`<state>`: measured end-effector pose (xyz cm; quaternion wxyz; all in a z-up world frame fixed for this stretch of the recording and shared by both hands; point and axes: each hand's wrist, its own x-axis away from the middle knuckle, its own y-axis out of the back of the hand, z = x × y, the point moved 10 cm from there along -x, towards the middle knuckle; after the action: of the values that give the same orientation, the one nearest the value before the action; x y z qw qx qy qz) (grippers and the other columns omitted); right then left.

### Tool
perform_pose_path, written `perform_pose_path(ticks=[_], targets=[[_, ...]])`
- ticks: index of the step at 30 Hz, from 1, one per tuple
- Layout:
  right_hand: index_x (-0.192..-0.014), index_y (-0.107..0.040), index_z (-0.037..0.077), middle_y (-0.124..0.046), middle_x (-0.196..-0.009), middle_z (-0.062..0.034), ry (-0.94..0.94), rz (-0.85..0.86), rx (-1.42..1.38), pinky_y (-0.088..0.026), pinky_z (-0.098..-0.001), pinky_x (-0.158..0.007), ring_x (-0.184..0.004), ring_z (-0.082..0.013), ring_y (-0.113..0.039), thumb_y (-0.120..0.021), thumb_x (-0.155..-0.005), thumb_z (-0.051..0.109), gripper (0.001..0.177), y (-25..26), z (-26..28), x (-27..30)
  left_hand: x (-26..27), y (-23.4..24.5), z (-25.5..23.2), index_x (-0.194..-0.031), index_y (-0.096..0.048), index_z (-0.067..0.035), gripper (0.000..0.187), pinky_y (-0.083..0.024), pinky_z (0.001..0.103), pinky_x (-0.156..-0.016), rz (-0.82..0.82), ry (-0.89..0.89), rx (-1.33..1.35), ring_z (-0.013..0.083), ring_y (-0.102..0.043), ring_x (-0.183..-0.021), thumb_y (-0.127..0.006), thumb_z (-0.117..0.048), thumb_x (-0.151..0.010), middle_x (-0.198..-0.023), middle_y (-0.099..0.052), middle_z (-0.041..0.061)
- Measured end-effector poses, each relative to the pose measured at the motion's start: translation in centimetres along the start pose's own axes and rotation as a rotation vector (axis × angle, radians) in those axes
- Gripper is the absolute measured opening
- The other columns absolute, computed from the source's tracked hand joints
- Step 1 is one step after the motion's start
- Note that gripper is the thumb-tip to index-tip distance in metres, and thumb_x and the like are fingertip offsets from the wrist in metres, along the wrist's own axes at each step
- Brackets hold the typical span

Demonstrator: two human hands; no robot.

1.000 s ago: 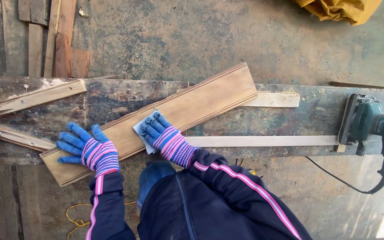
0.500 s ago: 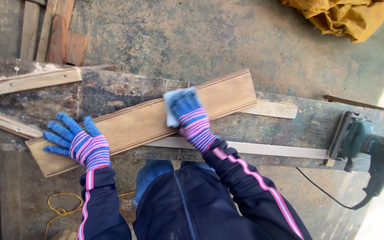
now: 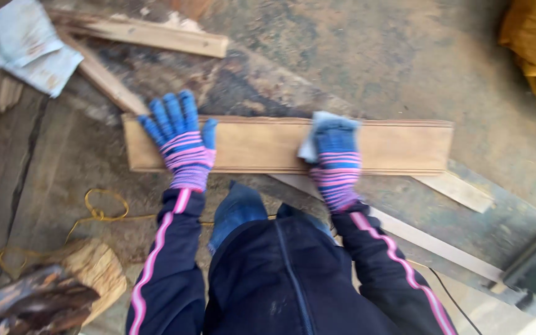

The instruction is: Sanding the surface of a wooden board using a hand-held piece of sandpaper.

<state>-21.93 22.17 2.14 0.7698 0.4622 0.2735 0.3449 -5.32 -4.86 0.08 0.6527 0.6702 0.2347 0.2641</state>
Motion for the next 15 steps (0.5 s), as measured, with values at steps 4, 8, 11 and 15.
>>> perform_pose_path(ticks=[4,8,11,15], targets=[[-0.14,-0.059,0.007,-0.052,-0.151,-0.019,0.276,0.093,-0.093,-0.027,-0.0526,-0.127,-0.145,-0.0406,-0.044,-0.069,-0.068,0.012,0.072,-3.2,6.0,-1.5,-0.3,0.2,1.6,-0.171,-0.021,-0.011,0.082,-0.002,0.071,-0.126,-0.033,0.027,-0.009,0.0471,-0.009,-0.16,-0.051,-0.058,-0.11,-0.174,-0.016,0.023],[-0.142,-0.06,0.011,-0.056,-0.152,-0.0153,0.166,0.169,0.058,-0.034,-0.0479,-0.128,-0.147,-0.0367,-0.049,-0.066,-0.081,0.006,0.062,0.3,-1.3,1.2,0.2,4.1,8.4,-0.167,-0.016,-0.01,0.101,-0.001,0.071,-0.123,-0.034,0.155,0.015,0.0489,-0.008,-0.157,-0.055,-0.073,-0.098,-0.172,-0.013,0.024],[-0.131,-0.063,0.011,-0.061,-0.145,-0.0137,-0.081,0.104,0.145,-0.041,-0.0457,-0.125,-0.143,-0.0352,-0.054,-0.068,-0.088,0.004,0.043,3.2,-7.7,4.0,1.6,4.2,16.1,-0.154,-0.03,-0.007,0.11,-0.017,0.068,-0.114,0.1,0.534,0.163,0.0487,-0.029,-0.142,-0.057,-0.085,-0.082,-0.156,-0.031,0.026],[-0.126,-0.064,0.007,-0.063,-0.132,-0.0199,-0.071,0.073,0.199,-0.046,-0.0513,-0.113,-0.129,-0.042,-0.058,-0.069,-0.076,0.005,0.051,-0.6,-4.7,2.2,4.3,-5.2,19.9,-0.117,-0.072,-0.007,0.097,-0.052,0.055,-0.093,0.474,0.791,0.314,0.0458,-0.066,-0.107,-0.043,-0.092,-0.081,-0.113,-0.07,0.027]])
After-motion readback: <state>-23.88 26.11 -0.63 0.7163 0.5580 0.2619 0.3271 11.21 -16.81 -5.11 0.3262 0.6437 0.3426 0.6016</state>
